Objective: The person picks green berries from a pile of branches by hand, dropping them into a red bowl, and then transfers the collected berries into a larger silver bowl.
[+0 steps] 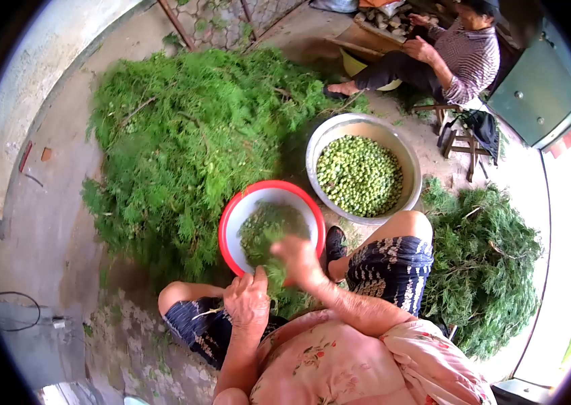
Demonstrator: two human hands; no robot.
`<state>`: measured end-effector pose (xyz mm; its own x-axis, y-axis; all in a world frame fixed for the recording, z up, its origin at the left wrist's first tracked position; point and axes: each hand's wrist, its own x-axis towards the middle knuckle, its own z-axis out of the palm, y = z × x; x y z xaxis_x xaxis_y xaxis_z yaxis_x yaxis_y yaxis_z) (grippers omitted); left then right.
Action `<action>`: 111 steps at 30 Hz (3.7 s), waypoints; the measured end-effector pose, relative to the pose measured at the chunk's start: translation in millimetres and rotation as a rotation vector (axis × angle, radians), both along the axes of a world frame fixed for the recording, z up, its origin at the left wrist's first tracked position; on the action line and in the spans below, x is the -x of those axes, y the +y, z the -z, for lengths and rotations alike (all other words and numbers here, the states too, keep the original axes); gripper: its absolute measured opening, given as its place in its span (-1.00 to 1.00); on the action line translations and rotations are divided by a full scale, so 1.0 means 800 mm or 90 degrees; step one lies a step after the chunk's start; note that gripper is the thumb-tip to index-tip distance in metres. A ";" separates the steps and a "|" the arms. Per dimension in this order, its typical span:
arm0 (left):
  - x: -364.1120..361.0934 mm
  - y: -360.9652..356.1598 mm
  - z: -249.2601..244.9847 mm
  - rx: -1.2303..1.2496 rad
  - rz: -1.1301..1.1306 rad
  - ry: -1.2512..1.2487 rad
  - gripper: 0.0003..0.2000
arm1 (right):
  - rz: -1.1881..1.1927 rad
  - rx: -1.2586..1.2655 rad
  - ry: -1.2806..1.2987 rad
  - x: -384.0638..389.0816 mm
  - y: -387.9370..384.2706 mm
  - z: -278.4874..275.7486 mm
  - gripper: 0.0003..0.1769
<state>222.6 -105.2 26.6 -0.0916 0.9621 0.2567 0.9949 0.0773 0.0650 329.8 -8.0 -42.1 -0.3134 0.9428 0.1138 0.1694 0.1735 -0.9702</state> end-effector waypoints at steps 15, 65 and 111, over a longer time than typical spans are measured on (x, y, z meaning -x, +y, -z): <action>0.033 -0.001 0.008 -0.350 -0.462 -1.271 -0.70 | -0.099 -0.146 -0.306 -0.045 0.049 0.045 -0.52; -0.001 0.033 0.033 -0.226 -0.461 -1.564 -0.62 | -0.325 0.078 -0.037 -0.056 -0.020 -0.055 -0.56; 0.003 -0.045 0.094 0.257 0.173 -0.389 -0.61 | 0.096 -0.376 -0.546 -0.209 0.074 -0.108 -0.76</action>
